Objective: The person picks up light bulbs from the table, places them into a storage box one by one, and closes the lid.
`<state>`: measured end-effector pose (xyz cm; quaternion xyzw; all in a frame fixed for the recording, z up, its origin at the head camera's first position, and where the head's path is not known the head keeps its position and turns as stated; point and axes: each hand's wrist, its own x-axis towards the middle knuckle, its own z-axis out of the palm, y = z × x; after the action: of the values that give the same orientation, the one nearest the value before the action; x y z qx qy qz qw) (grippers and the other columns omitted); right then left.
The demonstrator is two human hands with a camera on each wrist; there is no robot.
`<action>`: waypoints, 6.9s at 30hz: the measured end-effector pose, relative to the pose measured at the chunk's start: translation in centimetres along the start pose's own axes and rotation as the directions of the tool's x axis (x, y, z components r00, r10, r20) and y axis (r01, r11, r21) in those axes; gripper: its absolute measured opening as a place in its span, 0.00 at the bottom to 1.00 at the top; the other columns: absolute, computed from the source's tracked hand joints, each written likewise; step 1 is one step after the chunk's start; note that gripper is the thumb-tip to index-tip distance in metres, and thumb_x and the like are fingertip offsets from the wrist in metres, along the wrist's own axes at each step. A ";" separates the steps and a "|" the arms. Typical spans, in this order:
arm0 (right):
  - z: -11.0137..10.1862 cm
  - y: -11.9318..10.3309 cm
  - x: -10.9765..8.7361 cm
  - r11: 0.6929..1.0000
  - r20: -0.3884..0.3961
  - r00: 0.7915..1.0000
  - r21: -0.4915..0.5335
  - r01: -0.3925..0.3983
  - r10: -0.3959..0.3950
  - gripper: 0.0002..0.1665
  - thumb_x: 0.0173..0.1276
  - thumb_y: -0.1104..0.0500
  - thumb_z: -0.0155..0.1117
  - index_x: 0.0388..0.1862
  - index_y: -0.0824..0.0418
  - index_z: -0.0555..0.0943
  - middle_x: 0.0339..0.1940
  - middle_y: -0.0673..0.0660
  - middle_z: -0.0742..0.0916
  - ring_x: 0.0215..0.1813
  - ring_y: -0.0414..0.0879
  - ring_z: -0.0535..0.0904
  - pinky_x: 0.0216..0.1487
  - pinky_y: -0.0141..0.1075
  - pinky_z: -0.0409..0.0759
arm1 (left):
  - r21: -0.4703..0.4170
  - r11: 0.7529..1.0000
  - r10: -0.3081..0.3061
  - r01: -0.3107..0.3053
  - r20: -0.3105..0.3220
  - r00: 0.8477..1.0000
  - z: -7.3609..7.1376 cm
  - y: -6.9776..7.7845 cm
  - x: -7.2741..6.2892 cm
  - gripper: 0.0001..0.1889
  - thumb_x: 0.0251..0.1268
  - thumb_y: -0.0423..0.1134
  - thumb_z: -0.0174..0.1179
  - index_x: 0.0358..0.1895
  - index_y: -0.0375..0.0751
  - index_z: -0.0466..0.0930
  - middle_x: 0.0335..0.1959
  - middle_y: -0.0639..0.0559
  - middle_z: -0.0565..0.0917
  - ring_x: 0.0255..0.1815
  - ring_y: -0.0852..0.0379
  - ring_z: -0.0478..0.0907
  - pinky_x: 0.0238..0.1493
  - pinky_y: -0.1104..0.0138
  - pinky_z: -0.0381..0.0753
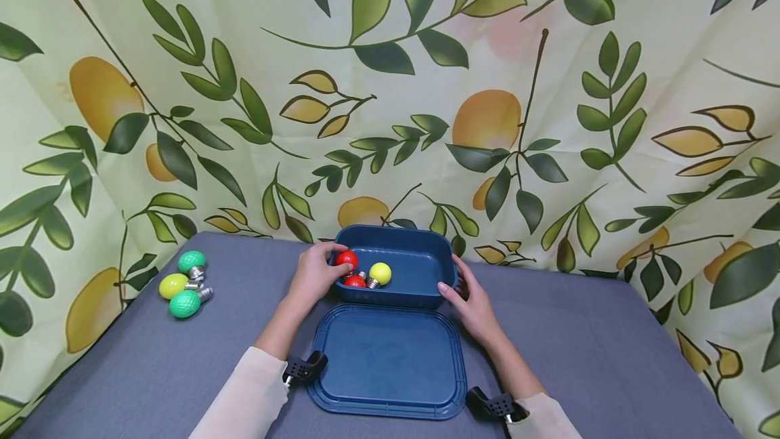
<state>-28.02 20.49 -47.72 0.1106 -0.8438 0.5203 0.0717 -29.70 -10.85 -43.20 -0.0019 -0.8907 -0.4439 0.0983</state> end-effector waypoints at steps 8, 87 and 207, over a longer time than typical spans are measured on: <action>-0.1 0.1 0.0 1.000 0.000 1.000 -0.001 0.001 -0.001 0.41 0.74 0.52 0.63 0.81 0.53 0.58 0.75 0.69 0.72 0.70 0.63 0.76 0.70 0.59 0.73 | -0.003 1.000 -0.011 0.011 0.007 1.000 0.0 0.2 0.0 0.21 0.60 0.36 0.71 0.58 0.37 0.83 0.61 0.36 0.80 0.60 0.39 0.77 0.55 0.51 0.85; -0.1 0.4 0.0 1.000 0.005 1.000 0.015 -0.010 0.010 0.41 0.74 0.50 0.63 0.81 0.51 0.58 0.75 0.69 0.72 0.71 0.64 0.75 0.71 0.59 0.72 | 0.247 0.964 0.171 -0.102 -0.277 0.945 -9.2 -7.8 -6.8 0.19 0.67 0.37 0.63 0.60 0.37 0.80 0.60 0.34 0.80 0.63 0.33 0.75 0.60 0.39 0.71; -0.1 0.1 0.0 1.000 0.001 1.000 -0.009 0.004 -0.004 0.43 0.74 0.52 0.63 0.82 0.55 0.57 0.75 0.70 0.72 0.71 0.64 0.75 0.71 0.58 0.73 | 0.321 0.944 0.117 -0.081 -0.093 0.989 -2.5 -6.6 -4.6 0.14 0.65 0.38 0.68 0.52 0.41 0.84 0.48 0.41 0.83 0.50 0.43 0.80 0.50 0.47 0.81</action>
<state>-28.05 20.64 -47.75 0.1124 -0.8459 0.5163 0.0729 -25.35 -16.42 -47.73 -0.0064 -0.9422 -0.2894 0.1685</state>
